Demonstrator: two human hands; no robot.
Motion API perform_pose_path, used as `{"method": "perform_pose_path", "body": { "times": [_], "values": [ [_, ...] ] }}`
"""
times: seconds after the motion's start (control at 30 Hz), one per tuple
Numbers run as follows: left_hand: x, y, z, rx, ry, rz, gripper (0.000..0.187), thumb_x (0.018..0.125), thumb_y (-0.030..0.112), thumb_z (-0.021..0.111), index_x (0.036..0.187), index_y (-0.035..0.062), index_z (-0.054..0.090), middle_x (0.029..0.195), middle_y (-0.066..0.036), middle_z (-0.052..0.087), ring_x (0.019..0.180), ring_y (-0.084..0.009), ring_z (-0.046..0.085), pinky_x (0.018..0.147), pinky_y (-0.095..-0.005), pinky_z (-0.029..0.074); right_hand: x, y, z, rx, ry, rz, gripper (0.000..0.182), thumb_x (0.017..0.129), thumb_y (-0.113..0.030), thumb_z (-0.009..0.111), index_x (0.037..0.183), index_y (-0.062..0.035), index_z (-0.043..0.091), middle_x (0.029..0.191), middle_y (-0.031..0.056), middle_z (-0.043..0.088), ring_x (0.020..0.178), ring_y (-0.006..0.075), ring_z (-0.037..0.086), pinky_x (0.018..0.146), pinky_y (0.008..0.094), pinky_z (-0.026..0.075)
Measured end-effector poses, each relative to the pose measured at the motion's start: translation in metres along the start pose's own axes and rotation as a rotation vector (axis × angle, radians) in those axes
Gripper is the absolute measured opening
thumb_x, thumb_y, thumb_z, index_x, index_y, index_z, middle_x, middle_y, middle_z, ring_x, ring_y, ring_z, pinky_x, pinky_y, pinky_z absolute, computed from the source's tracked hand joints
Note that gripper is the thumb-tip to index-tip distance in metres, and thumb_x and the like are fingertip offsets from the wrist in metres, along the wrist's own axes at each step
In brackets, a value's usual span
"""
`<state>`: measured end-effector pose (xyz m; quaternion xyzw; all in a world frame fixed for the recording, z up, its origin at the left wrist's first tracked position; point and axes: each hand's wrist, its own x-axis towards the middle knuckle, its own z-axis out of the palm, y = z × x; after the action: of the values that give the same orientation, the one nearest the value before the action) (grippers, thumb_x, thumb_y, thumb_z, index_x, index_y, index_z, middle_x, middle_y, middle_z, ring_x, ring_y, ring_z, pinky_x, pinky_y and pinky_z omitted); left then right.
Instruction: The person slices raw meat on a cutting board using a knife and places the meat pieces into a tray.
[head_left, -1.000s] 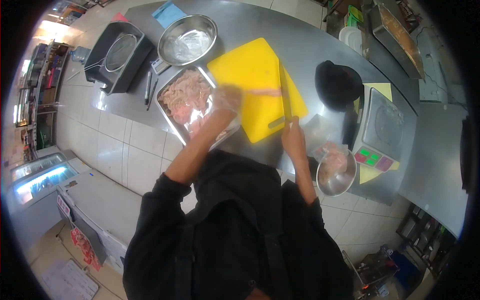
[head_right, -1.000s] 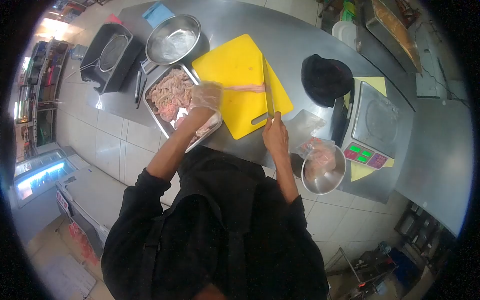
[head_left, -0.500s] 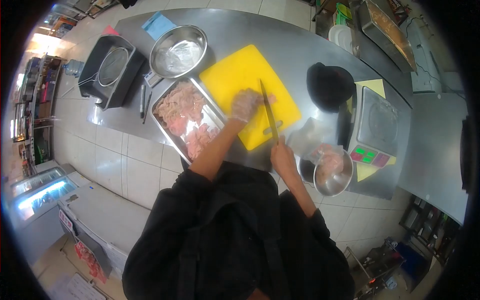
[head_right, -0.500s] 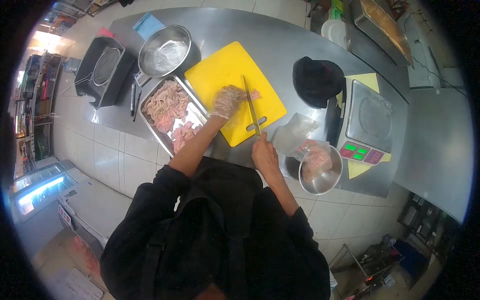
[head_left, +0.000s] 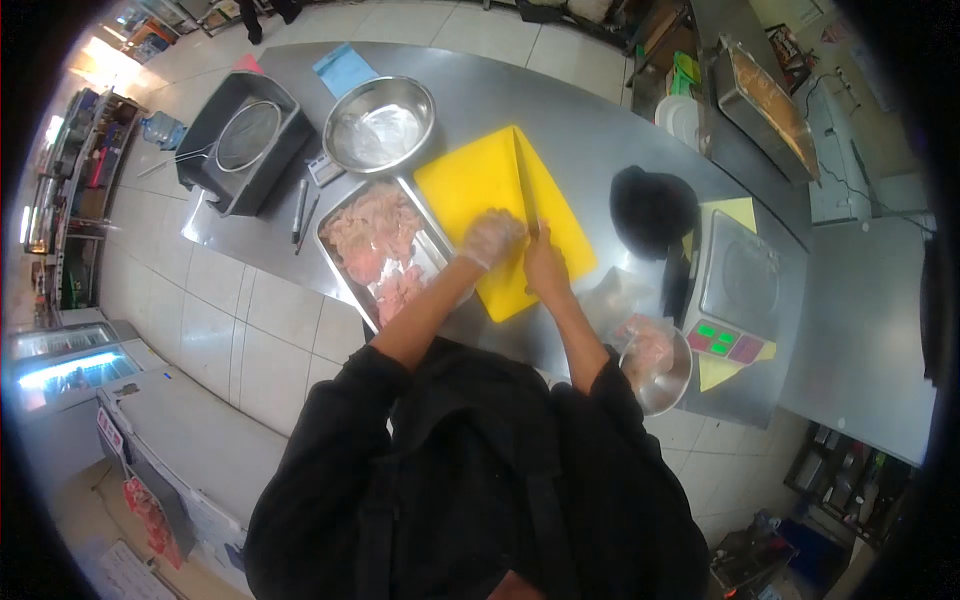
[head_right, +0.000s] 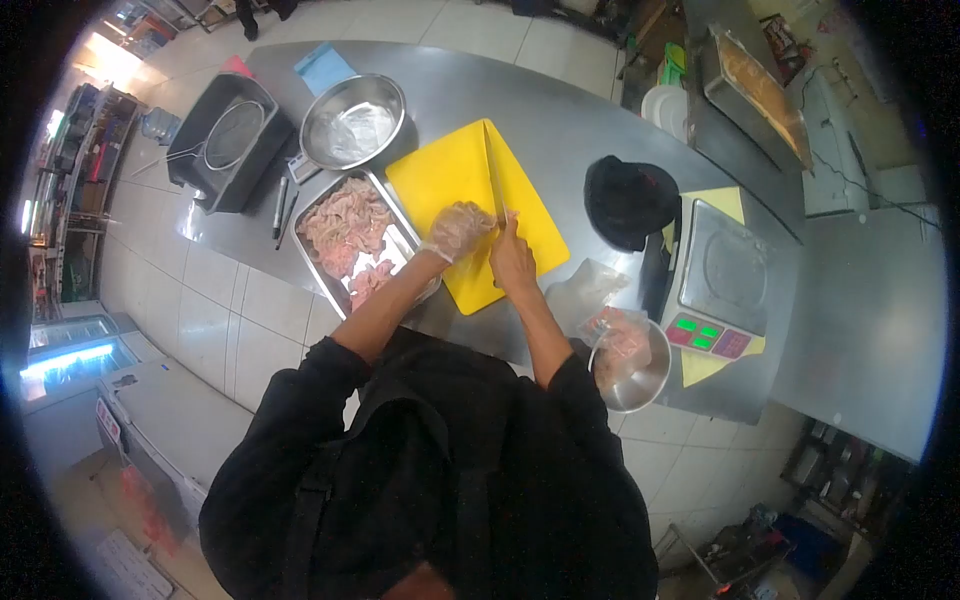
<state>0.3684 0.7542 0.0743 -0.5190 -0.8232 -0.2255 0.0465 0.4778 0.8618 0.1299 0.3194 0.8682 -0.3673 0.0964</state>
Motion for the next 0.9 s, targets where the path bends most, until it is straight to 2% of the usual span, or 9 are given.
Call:
{"method": "perform_pose_path", "body": {
  "times": [0.07,0.1,0.17,0.23,0.37,0.5,0.57,0.77,0.9],
  "values": [
    [0.002,0.007,-0.022,0.008,-0.076,-0.244,0.021,0.088,0.029,0.059,0.093,0.0132,0.073,0.088,-0.011,0.07,0.083,-0.031,0.069,0.073,-0.0431,0.054,-0.003,0.012,0.003,-0.059,0.02,-0.027,0.043,0.1,-0.021,0.042,0.138,-0.0013,0.034,0.091,0.0319,0.067,0.08,0.0471,0.068,0.076,0.0556,0.053],
    [0.003,0.008,-0.031,0.01,-0.063,-0.247,0.021,0.088,0.029,0.059,0.093,0.0132,0.073,0.088,-0.011,0.07,0.083,-0.031,0.069,0.073,-0.0431,0.054,-0.006,0.019,0.001,-0.074,0.016,-0.044,0.038,0.1,-0.019,0.042,0.132,0.0003,0.037,0.089,0.0315,0.067,0.08,0.0475,0.067,0.076,0.0557,0.053],
    [0.002,0.003,-0.046,0.206,-0.289,-0.36,0.02,0.087,0.029,0.059,0.092,0.0152,0.072,0.085,-0.01,0.069,0.084,-0.0286,0.069,0.073,-0.0408,0.054,-0.016,0.022,-0.002,-0.095,0.015,-0.069,0.033,0.1,-0.018,0.043,0.126,0.0018,0.041,0.088,0.0311,0.067,0.081,0.0478,0.067,0.075,0.0558,0.052],
    [-0.008,-0.009,-0.05,0.212,-0.241,-0.29,0.018,0.087,0.029,0.059,0.09,0.0154,0.071,0.084,-0.01,0.068,0.083,-0.0277,0.069,0.073,-0.0403,0.054,-0.036,0.013,-0.008,0.063,0.043,-0.063,0.025,0.099,-0.016,0.045,0.114,0.003,0.045,0.09,0.0323,0.066,0.085,0.0498,0.066,0.078,0.0571,0.051],
    [-0.018,-0.025,-0.028,0.204,-0.122,-0.218,0.014,0.086,0.026,0.058,0.086,0.016,0.068,0.081,-0.008,0.067,0.079,-0.0257,0.068,0.07,-0.0399,0.053,-0.058,0.019,0.019,-0.121,0.265,-0.257,0.024,0.098,-0.015,0.047,0.112,0.0036,0.046,0.094,0.034,0.065,0.089,0.0515,0.064,0.08,0.0576,0.05],
    [-0.023,-0.034,-0.016,0.246,-0.125,-0.157,0.012,0.084,0.026,0.06,0.086,0.0158,0.067,0.08,-0.008,0.066,0.077,-0.0274,0.067,0.069,-0.0409,0.052,-0.069,0.023,0.015,-0.091,0.101,-0.086,0.024,0.097,-0.014,0.047,0.112,0.0041,0.045,0.097,0.0356,0.063,0.091,0.0529,0.063,0.08,0.0589,0.049],
    [-0.03,-0.034,-0.016,0.154,0.053,-0.091,0.012,0.085,0.025,0.06,0.088,0.0154,0.067,0.08,-0.008,0.066,0.078,-0.0295,0.067,0.07,-0.0422,0.052,-0.069,0.023,0.013,-0.056,0.093,-0.06,0.023,0.097,-0.013,0.047,0.112,0.0042,0.045,0.096,0.0354,0.064,0.092,0.0531,0.062,0.08,0.0593,0.049],
    [-0.025,-0.034,-0.004,0.241,-0.195,-0.214,0.016,0.088,0.026,0.058,0.091,0.013,0.068,0.085,-0.01,0.068,0.084,-0.0314,0.067,0.072,-0.0452,0.052,-0.084,-0.001,0.005,-0.031,0.07,-0.068,0.024,0.098,-0.013,0.046,0.114,0.0045,0.045,0.098,0.0347,0.064,0.093,0.052,0.063,0.082,0.0598,0.048],
    [-0.011,-0.013,-0.016,0.085,-0.095,-0.23,0.017,0.089,0.026,0.058,0.09,0.0121,0.068,0.087,-0.011,0.069,0.086,-0.0313,0.067,0.075,-0.045,0.052,-0.087,0.002,0.012,-0.086,-0.029,-0.035,0.026,0.099,-0.014,0.045,0.116,0.0054,0.044,0.098,0.0354,0.064,0.094,0.0526,0.062,0.083,0.0593,0.048]
  ]
}}
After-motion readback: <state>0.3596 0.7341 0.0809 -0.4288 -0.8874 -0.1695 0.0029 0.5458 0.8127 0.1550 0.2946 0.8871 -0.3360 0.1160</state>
